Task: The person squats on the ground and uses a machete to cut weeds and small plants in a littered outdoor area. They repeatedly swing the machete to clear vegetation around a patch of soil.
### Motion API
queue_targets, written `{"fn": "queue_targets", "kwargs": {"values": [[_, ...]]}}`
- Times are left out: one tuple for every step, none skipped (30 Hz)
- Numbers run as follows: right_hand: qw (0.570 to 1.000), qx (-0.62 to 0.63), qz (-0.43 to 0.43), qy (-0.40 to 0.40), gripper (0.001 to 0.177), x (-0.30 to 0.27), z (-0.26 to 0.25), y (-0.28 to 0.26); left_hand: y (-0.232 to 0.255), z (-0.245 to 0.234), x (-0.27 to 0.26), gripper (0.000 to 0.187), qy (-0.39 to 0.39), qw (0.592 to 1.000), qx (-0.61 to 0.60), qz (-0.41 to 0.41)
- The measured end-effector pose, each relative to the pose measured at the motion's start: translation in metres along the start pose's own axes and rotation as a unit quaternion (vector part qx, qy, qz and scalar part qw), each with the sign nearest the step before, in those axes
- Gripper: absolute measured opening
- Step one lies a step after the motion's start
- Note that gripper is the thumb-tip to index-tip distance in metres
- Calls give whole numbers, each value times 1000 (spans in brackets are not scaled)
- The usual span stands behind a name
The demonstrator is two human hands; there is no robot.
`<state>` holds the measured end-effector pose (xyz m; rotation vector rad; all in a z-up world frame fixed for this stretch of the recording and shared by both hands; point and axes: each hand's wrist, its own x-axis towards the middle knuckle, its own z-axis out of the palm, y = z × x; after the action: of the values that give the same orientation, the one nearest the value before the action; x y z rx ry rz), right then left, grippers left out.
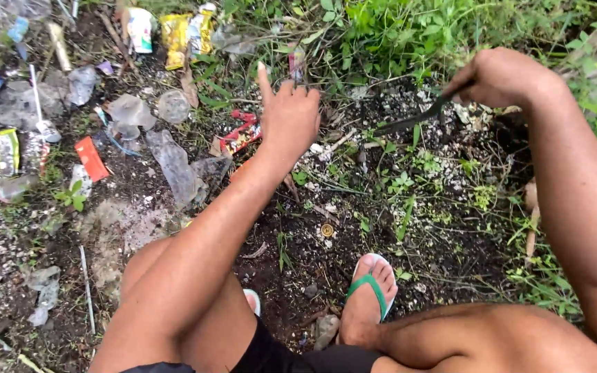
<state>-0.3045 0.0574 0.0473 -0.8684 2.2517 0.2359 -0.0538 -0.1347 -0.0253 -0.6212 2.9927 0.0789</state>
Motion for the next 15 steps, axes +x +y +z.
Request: {"fn": "queue_targets", "kwargs": {"values": [[1000, -1, 3, -2, 29, 1, 6, -2, 3, -2, -1, 24, -2, 1000, -3, 2], [1000, -6, -11, -8, 29, 2, 13, -5, 6, -5, -2, 15, 21, 999, -25, 28], [1000, -12, -24, -12, 29, 2, 17, -8, 8, -9, -2, 13, 46, 996, -48, 53], [1000, -14, -20, -13, 29, 6, 21, -12, 9, -2, -3, 13, 47, 996, -51, 55], [999, -10, -34, -7, 29, 9, 24, -17, 8, 5, -4, 18, -19, 996, -46, 77], [999, -6, -48, -1, 28, 13, 28, -24, 7, 11, -5, 31, -84, 991, -40, 98], [999, -8, -47, -3, 28, 14, 29, -29, 5, 16, -9, 31, -85, 991, -42, 98], [998, -10, -58, 17, 29, 15, 30, -34, 2, 21, -14, 21, -129, 983, -12, 130], [997, -11, -70, 40, 30, 16, 30, -41, -3, 24, -17, 17, -171, 972, 20, 162], [997, -12, -70, 42, 30, 15, 26, -50, -9, 35, -20, 17, -169, 972, 20, 161], [998, -7, -62, 23, 31, 12, 25, -58, -16, 46, -24, 18, -187, 968, -23, 167], [999, -2, -53, 5, 34, 10, 23, -67, -24, 56, -28, 20, -205, 961, -65, 173], [999, -2, -51, 8, 34, 7, 25, -77, -30, 48, -34, 20, -202, 961, -64, 176], [998, -28, -43, -44, 27, 4, 28, -88, -35, 41, -40, 21, -222, 959, -57, 166], [993, -53, -33, -98, 22, 0, 33, -97, -40, 34, -47, 21, -243, 956, -51, 158]]}}
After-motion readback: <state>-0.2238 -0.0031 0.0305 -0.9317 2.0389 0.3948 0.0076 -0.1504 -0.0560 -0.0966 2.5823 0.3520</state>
